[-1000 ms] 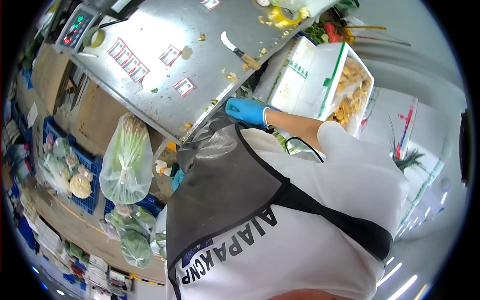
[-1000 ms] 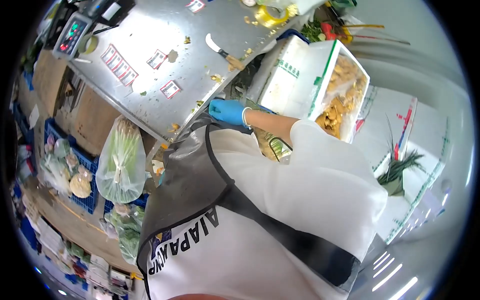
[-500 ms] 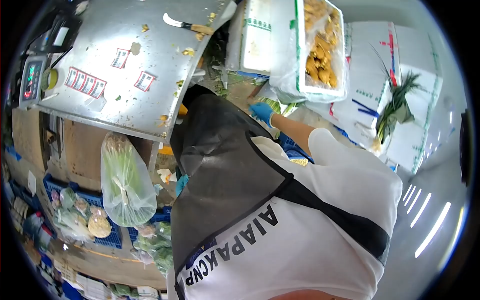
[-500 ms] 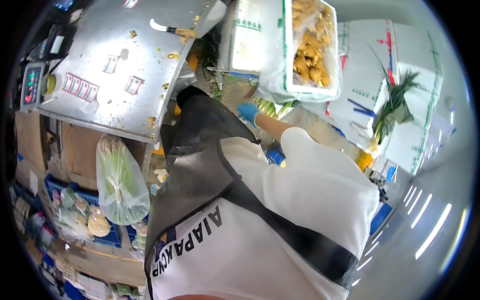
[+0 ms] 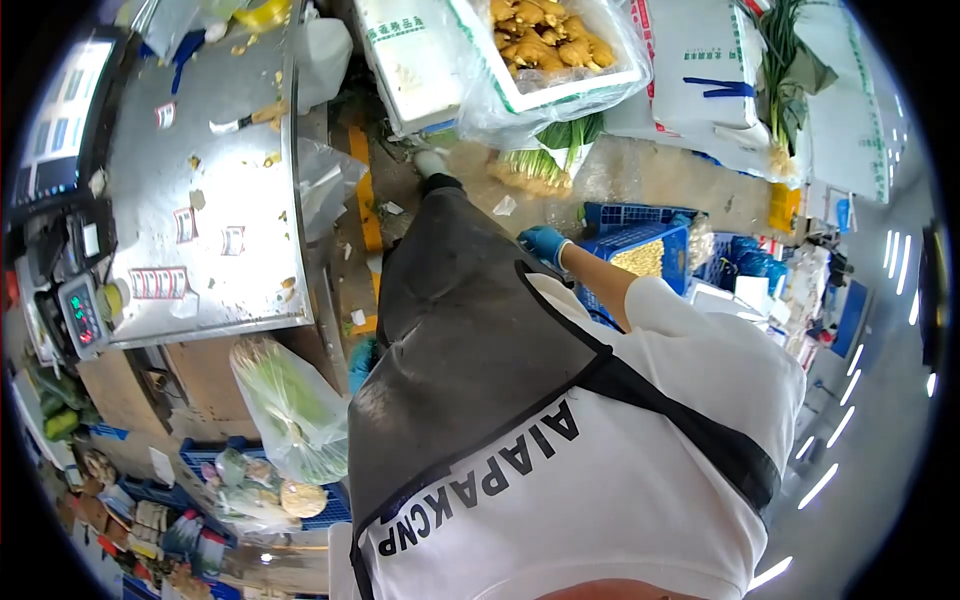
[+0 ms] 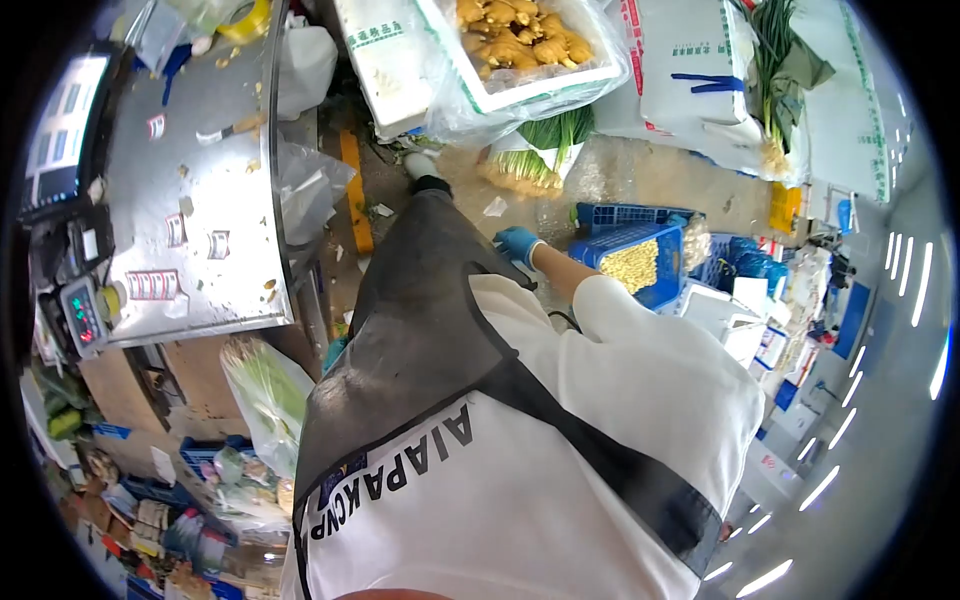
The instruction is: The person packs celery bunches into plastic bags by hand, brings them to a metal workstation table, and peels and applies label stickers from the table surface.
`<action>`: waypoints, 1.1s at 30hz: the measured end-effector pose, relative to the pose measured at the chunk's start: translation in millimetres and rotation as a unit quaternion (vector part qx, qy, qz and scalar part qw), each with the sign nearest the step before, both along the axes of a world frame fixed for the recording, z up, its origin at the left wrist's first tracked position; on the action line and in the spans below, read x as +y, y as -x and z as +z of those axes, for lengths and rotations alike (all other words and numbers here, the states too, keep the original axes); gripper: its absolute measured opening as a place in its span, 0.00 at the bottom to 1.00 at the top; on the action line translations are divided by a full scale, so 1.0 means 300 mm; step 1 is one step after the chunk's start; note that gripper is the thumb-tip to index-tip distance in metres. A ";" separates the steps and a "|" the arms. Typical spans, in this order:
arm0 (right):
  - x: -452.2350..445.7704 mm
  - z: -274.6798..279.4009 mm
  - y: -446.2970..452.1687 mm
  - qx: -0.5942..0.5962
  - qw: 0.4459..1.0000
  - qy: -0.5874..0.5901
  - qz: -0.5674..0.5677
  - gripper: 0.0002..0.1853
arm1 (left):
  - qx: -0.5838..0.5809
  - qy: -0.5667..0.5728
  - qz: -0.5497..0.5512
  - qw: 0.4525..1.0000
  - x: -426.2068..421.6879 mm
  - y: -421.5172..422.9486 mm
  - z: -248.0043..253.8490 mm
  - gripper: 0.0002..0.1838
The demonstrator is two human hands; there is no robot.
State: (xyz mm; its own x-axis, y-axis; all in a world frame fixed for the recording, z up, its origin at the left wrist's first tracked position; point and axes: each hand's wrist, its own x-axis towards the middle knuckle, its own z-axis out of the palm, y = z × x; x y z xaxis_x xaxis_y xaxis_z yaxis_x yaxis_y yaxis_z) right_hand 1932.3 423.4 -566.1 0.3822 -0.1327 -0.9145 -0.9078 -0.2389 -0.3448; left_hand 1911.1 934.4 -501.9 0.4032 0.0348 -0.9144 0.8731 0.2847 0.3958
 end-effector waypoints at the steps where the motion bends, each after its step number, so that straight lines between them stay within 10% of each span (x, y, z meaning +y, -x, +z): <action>1: -0.021 -0.015 -0.026 0.072 0.982 -0.055 -0.166 0.13 | -0.002 -0.007 -0.004 1.000 -0.029 -0.034 0.013 0.09; 8: -0.333 -0.055 -0.259 0.082 0.954 -0.087 -0.275 0.14 | -0.018 0.075 -0.014 0.997 -0.330 -0.452 0.018 0.14; 13: -0.669 -0.402 -0.375 -0.007 0.846 -0.157 -0.509 0.14 | -0.025 0.043 -0.059 0.997 -0.649 -0.753 -0.141 0.18; 14: -0.717 -0.397 -0.373 -0.071 0.981 0.010 -0.181 0.15 | -0.024 0.043 -0.071 0.996 -0.701 -0.782 -0.137 0.18; 15: -0.749 -0.395 -0.409 -0.141 0.958 0.161 0.191 0.15 | -0.026 0.036 -0.067 0.997 -0.741 -0.813 -0.118 0.17; 16: -0.754 -0.412 -0.475 -0.221 0.766 0.275 0.537 0.16 | -0.036 0.038 -0.087 0.995 -0.785 -0.833 -0.064 0.17; 18: -0.733 -0.533 -0.440 -0.361 0.778 0.321 0.402 0.18 | -0.051 0.019 -0.119 0.991 -0.835 -0.823 0.050 0.16; 21: -0.810 -0.408 -0.548 -0.156 0.955 0.116 0.222 0.18 | -0.069 -0.063 -0.143 0.985 -0.859 -0.776 0.236 0.18; 23: -0.901 -0.320 -0.632 -0.041 0.974 0.092 0.205 0.18 | -0.089 -0.126 -0.123 0.980 -0.804 -0.682 0.241 0.18; 27: -0.975 -0.168 -0.837 0.033 0.900 0.131 0.415 0.18 | -0.096 -0.120 0.050 0.987 -0.708 -0.477 0.199 0.15; 33: -0.734 -0.022 -1.106 0.028 0.641 0.165 0.749 0.18 | -0.093 -0.103 0.166 0.976 -0.506 -0.130 0.077 0.16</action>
State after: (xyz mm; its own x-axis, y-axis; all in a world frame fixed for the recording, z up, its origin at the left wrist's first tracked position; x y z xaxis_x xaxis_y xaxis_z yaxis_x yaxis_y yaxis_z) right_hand 2264.2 203.2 -572.6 0.2739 0.1564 -0.9490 0.4178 -0.9081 -0.0291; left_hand 1950.0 782.5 -478.7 0.4963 0.3684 -0.7861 0.6535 0.4376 0.6176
